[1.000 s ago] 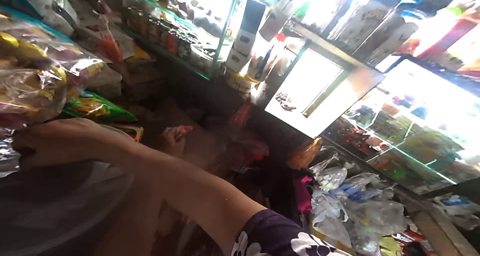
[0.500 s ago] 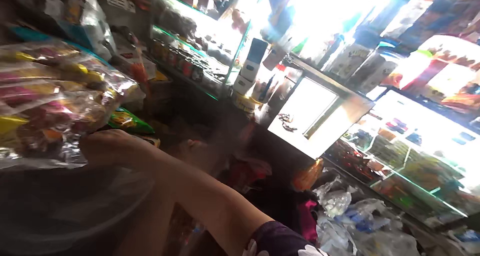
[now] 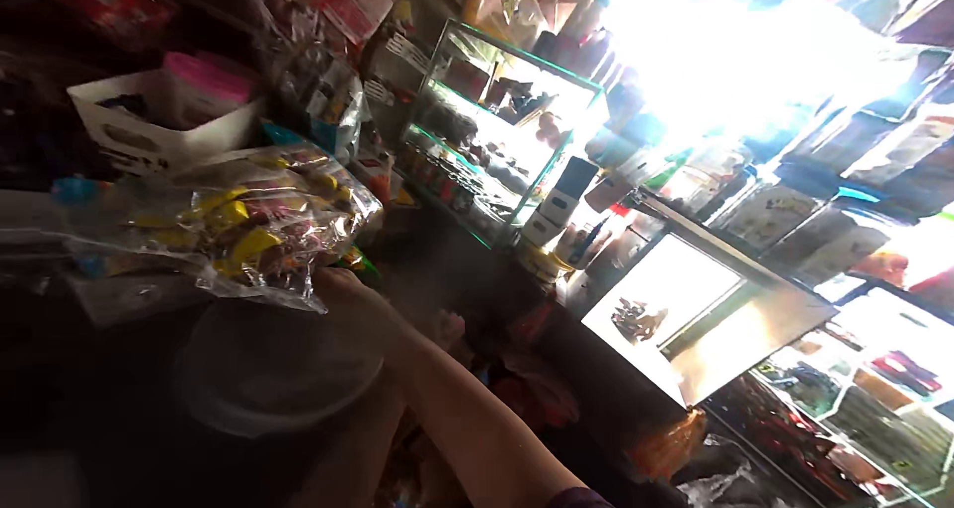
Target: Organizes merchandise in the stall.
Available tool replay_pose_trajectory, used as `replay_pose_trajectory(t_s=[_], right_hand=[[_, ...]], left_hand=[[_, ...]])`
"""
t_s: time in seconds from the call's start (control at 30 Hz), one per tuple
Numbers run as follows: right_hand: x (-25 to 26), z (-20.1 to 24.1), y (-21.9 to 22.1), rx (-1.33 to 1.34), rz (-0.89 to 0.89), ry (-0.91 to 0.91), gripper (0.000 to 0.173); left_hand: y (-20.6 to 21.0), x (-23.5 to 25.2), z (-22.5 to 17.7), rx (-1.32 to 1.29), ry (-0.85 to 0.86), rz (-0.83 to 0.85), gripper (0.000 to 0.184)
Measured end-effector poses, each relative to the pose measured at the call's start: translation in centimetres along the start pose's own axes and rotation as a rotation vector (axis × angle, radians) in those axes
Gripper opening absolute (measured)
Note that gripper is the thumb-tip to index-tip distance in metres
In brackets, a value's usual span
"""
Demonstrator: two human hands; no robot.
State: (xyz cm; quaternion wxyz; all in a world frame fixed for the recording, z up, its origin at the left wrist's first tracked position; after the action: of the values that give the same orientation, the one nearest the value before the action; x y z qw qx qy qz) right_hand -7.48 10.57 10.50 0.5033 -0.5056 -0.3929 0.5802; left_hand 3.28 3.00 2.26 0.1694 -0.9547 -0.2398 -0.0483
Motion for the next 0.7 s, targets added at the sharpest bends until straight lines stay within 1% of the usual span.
replay_pose_trajectory(t_s=[0.07,0.1,0.17,0.2,0.23,0.3,0.37,0.43,0.53,0.57,0.63,0.67,0.7], right_hand=[[-0.1,-0.1,0.1,0.032,-0.027,0.0,0.027],[-0.2,0.0,0.0,0.042,-0.019,0.008,0.027],[-0.5,0.2,-0.3,0.041,0.028,0.035,0.027],[-0.6,0.2,-0.3,0.041,0.033,0.035,0.027],[-0.7,0.2,-0.4,0.042,0.031,0.027,0.027],[-1.2,0.5,-0.8,0.047,0.038,0.015,0.029],[-1.5,0.6,-1.0,0.055,0.034,0.011,0.029],[-1.5,0.5,-1.0,0.065,0.022,0.0,0.028],[-1.5,0.4,-0.9,0.094,-0.002,-0.029,0.027],[-1.5,0.4,-0.9,0.091,0.011,-0.032,0.027],[-1.3,0.3,-0.9,0.088,0.024,-0.044,0.026],[-1.2,0.3,-0.9,0.085,0.027,-0.052,0.026],[-1.1,0.2,-0.8,0.083,0.027,-0.054,0.025]], left_hand=[[0.7,0.6,1.2,-0.166,0.114,-0.088,0.03],[0.8,0.6,1.5,-0.252,0.146,-0.105,0.029],[0.6,0.0,1.1,-0.373,0.136,-0.104,0.035],[0.5,-0.3,0.7,-0.442,0.101,-0.093,0.035],[0.7,0.0,1.1,-0.516,0.111,-0.126,0.031],[1.2,1.4,2.5,-0.372,0.221,-0.257,0.037],[1.7,2.8,3.7,-0.389,0.286,-0.302,0.038],[1.4,3.2,4.0,-0.417,0.28,-0.309,0.037],[0.3,1.6,2.6,-0.255,0.135,-0.289,0.038],[0.3,1.7,2.8,-0.218,0.121,-0.284,0.041],[0.4,2.0,3.6,-0.155,0.148,-0.272,0.048],[0.6,2.6,4.5,-0.114,0.197,-0.296,0.048],[0.7,2.6,4.6,-0.084,0.207,-0.303,0.049]])
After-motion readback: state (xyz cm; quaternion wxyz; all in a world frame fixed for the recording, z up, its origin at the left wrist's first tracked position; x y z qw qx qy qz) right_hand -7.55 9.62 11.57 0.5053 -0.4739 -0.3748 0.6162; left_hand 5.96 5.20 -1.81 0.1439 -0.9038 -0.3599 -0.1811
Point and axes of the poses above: each hand's wrist, its own x-axis towards the middle knuckle, its own y-axis out of the palm, z = x × y, the point moved 5 cm from there along x, towards the middle knuckle, and after that the axes turned 4 degrees about z, right-handed, at the moved point
